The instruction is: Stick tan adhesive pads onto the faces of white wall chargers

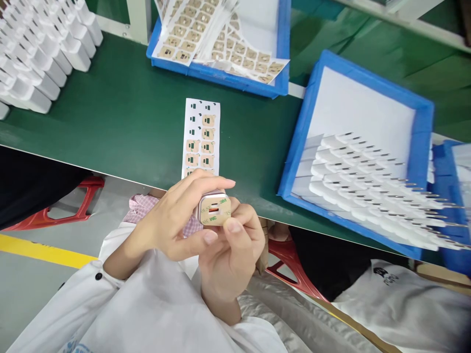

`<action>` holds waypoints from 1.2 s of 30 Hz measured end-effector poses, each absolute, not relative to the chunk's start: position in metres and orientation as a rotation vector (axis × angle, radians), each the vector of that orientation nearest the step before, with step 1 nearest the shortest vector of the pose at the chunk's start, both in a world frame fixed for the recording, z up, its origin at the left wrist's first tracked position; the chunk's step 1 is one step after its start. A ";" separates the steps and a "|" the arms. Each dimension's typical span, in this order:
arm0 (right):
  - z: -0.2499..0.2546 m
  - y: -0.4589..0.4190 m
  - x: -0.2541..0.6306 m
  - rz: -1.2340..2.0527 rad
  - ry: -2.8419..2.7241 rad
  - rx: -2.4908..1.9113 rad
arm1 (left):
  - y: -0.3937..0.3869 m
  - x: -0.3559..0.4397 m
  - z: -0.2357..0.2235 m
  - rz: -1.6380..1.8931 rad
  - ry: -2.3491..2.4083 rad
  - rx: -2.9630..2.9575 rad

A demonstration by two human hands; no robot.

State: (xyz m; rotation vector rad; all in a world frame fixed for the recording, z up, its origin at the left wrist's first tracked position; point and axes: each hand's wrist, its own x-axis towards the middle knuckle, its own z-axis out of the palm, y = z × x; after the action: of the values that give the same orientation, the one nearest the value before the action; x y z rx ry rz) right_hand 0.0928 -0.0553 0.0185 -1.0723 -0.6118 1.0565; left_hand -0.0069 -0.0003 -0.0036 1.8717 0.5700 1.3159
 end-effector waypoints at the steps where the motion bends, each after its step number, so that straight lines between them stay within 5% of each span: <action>1: 0.018 -0.055 0.093 1.053 -0.615 -1.073 | 0.000 -0.007 -0.004 1.316 0.570 1.871; 17: 0.011 -0.052 0.090 0.984 -0.711 -1.037 | 0.005 -0.003 -0.010 1.432 0.554 1.890; 26: 0.005 -0.053 0.109 0.455 -1.264 -1.245 | 0.005 -0.001 -0.018 1.463 0.642 1.900; 36: 0.002 -0.050 0.124 0.780 -1.191 -1.306 | 0.002 0.000 -0.019 1.378 0.595 1.652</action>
State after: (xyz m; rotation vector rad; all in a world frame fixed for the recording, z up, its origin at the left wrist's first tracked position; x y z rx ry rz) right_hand 0.1240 -0.0501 0.0022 -1.3058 -1.1906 0.7804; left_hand 0.0002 0.0022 -0.0193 1.6521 0.5951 1.3779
